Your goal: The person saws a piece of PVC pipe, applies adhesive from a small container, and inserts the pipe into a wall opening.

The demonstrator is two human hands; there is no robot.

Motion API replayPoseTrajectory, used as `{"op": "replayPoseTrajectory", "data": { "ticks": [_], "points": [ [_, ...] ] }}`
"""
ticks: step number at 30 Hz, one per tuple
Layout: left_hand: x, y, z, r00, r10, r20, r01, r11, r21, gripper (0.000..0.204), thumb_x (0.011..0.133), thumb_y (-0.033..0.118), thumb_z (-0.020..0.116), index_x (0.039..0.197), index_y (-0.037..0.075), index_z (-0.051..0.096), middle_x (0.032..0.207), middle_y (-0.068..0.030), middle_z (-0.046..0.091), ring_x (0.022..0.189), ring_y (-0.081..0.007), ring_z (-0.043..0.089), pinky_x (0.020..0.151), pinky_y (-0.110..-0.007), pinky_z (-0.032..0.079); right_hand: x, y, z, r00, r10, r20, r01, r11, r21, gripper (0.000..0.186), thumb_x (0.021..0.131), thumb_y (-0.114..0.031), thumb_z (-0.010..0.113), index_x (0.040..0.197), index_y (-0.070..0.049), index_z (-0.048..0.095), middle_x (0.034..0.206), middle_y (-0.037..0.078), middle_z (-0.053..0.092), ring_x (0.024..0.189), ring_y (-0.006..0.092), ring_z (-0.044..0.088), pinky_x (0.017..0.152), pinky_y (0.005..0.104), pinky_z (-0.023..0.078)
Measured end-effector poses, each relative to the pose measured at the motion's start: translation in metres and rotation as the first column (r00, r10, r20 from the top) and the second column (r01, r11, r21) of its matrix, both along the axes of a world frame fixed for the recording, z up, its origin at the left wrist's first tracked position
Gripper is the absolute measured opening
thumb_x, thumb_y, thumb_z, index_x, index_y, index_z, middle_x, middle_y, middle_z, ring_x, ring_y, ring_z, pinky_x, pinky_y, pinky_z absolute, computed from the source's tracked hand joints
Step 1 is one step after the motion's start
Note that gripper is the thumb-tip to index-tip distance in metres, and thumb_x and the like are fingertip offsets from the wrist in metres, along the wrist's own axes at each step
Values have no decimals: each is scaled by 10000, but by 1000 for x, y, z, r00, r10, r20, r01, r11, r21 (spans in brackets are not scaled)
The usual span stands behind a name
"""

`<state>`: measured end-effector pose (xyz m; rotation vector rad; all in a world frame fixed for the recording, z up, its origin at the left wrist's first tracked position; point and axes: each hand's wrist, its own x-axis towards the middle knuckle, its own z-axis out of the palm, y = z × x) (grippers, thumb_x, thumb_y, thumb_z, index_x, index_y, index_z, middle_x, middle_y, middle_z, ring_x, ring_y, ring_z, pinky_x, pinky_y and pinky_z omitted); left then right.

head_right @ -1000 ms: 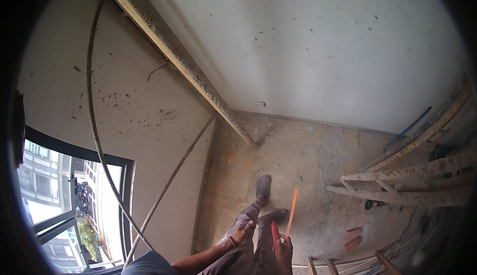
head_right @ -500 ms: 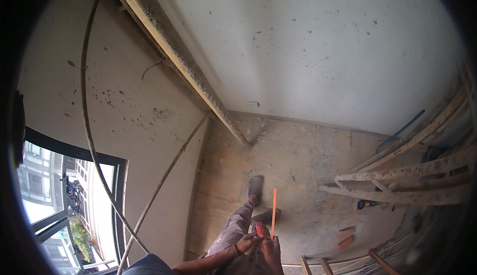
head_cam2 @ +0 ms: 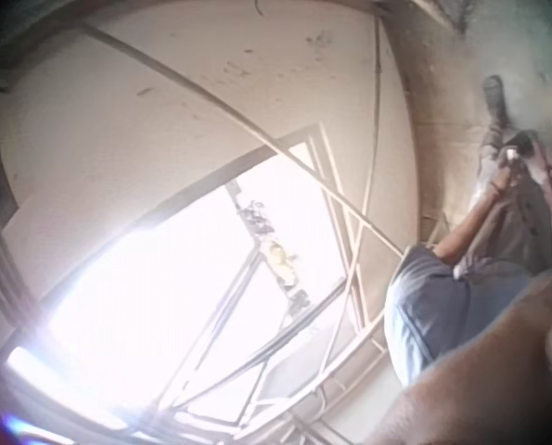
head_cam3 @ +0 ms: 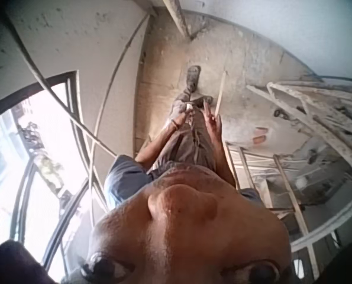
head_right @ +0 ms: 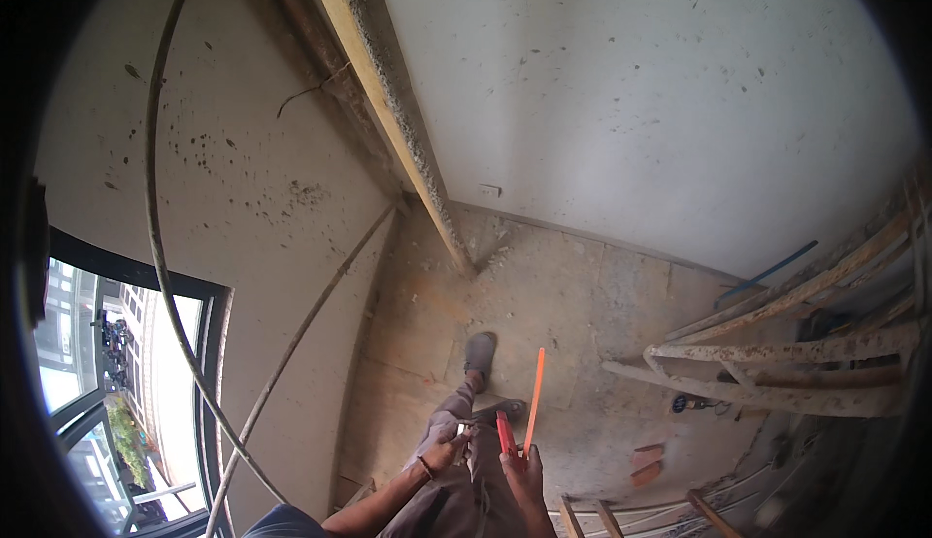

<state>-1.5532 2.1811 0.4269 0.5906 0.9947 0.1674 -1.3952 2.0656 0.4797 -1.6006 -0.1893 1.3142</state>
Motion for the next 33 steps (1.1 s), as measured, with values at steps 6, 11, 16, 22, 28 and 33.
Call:
{"op": "replayPoseTrajectory", "data": {
  "ticks": [6,11,16,22,28,33],
  "points": [
    [3,32,7,999,32,38,-30,999,-44,258,935,199,478,1167,87,484,824,-27,592,570,-105,532,497,-238,442,8,27,4,1000,26,3,-26,998,48,214,903,-197,620,965,-114,432,649,-32,466,441,19,374,377,185,280],
    [27,81,90,979,28,201,-94,940,329,216,948,147,544,1110,13,494,854,-47,572,730,-131,565,651,-255,459,18,54,53,980,-60,-189,86,987,133,263,922,-221,596,1079,-112,415,689,-23,437,483,20,354,403,174,272],
    [38,86,108,983,48,177,-107,934,340,245,934,138,580,1123,11,489,867,-47,568,765,-131,571,681,-272,515,18,48,51,964,-48,-261,106,971,212,305,917,-210,605,1129,-107,412,681,-18,443,474,25,347,413,173,259],
    [34,81,101,970,161,184,-165,986,9,245,943,170,565,1135,28,513,854,-51,559,749,-132,572,674,-264,534,16,54,58,955,-79,-285,111,989,99,232,931,-186,556,1114,-98,442,630,-8,447,460,30,339,410,186,248],
    [39,81,98,951,268,154,-255,962,-101,217,945,197,564,1100,47,533,829,-48,545,737,-151,575,670,-270,492,18,58,58,953,-98,-286,123,990,70,260,965,-317,469,1077,-84,497,632,-4,455,428,36,310,395,202,245],
    [41,81,91,940,319,121,-307,946,-103,201,939,195,576,1082,59,534,826,-53,562,757,-173,602,685,-291,501,18,52,53,962,-93,-258,108,993,45,362,972,-379,429,1104,-60,537,652,4,480,423,40,327,394,194,250]
  ]
}}
